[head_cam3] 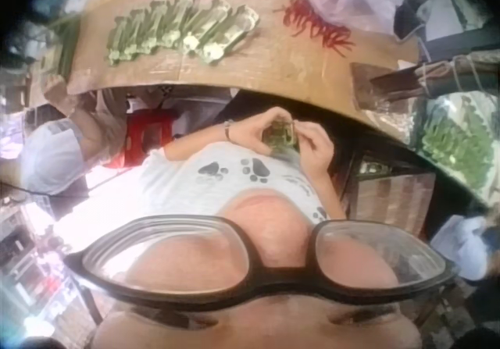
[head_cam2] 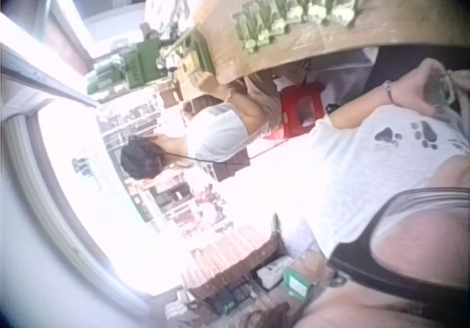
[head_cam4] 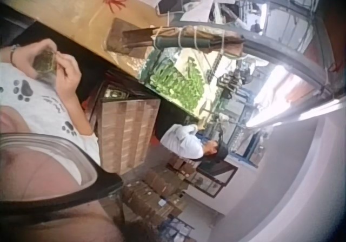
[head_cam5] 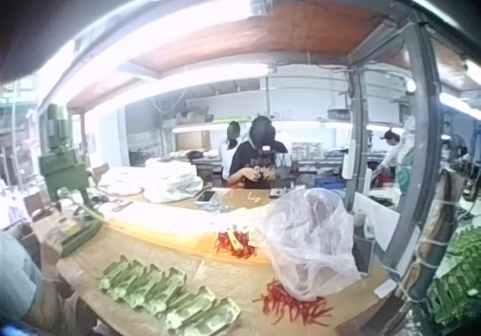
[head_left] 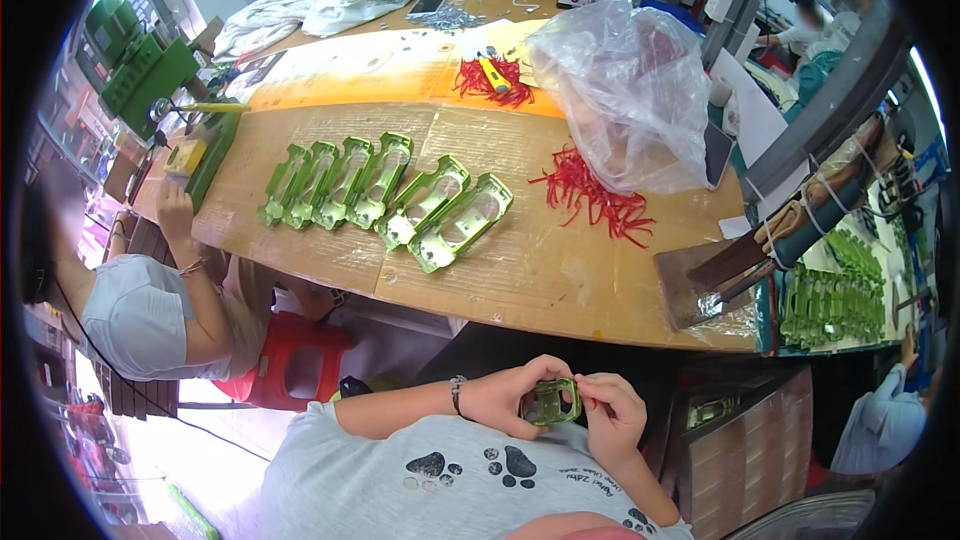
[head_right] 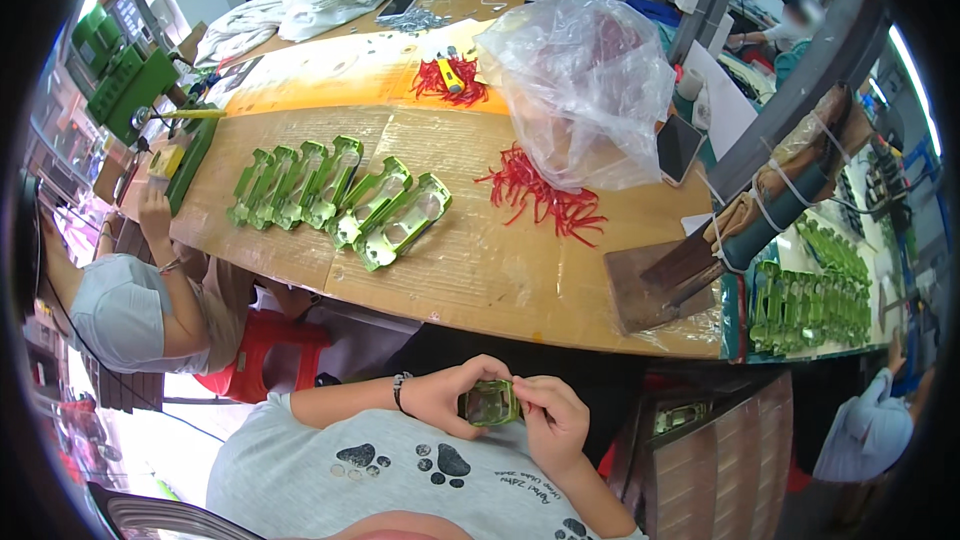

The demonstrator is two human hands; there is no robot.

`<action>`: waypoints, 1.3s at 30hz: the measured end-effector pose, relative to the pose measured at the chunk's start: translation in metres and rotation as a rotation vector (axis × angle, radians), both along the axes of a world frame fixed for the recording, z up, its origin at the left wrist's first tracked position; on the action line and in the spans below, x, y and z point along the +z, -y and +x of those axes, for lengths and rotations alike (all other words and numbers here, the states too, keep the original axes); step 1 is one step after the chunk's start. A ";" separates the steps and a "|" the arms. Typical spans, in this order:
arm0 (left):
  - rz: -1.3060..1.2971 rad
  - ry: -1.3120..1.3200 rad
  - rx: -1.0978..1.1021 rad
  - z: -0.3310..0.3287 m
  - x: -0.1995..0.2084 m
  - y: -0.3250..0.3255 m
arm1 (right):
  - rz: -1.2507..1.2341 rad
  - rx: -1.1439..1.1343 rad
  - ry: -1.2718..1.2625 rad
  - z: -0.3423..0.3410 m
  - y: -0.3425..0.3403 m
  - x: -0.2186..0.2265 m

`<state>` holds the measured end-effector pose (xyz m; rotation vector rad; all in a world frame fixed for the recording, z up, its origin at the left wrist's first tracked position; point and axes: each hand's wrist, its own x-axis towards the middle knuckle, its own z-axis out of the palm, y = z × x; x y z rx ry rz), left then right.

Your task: The recorder is assembling green toy car shells, using a heating tool to bond components and organizing them on the workbench.

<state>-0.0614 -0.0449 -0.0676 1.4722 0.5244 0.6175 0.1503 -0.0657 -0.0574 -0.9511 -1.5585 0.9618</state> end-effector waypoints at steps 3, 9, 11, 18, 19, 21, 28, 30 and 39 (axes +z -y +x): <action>0.052 0.046 0.036 -0.002 -0.008 0.003 | 0.011 0.015 -0.007 -0.007 -0.001 0.007; 0.129 0.138 0.145 -0.002 -0.018 0.002 | 0.027 0.100 0.033 -0.014 -0.017 0.023; 0.093 0.190 0.191 -0.003 -0.020 0.002 | -0.008 0.110 0.039 -0.016 -0.018 0.027; 0.054 0.145 0.167 -0.002 -0.014 -0.001 | 0.191 0.212 -0.035 -0.015 -0.018 0.020; 0.065 0.144 0.158 -0.001 -0.012 0.000 | 0.116 0.185 -0.122 -0.016 -0.012 0.015; 0.071 0.145 0.147 0.000 -0.005 0.003 | 0.036 0.154 -0.206 -0.015 -0.006 0.011; -0.047 0.224 0.211 0.017 0.011 -0.009 | 0.264 0.184 0.099 -0.009 -0.011 -0.004; -0.087 0.166 0.225 0.030 0.022 -0.010 | 0.198 0.055 0.310 -0.009 -0.002 -0.003; -0.765 0.395 -0.153 0.083 0.063 -0.048 | -0.465 -0.090 -0.736 0.045 0.009 0.016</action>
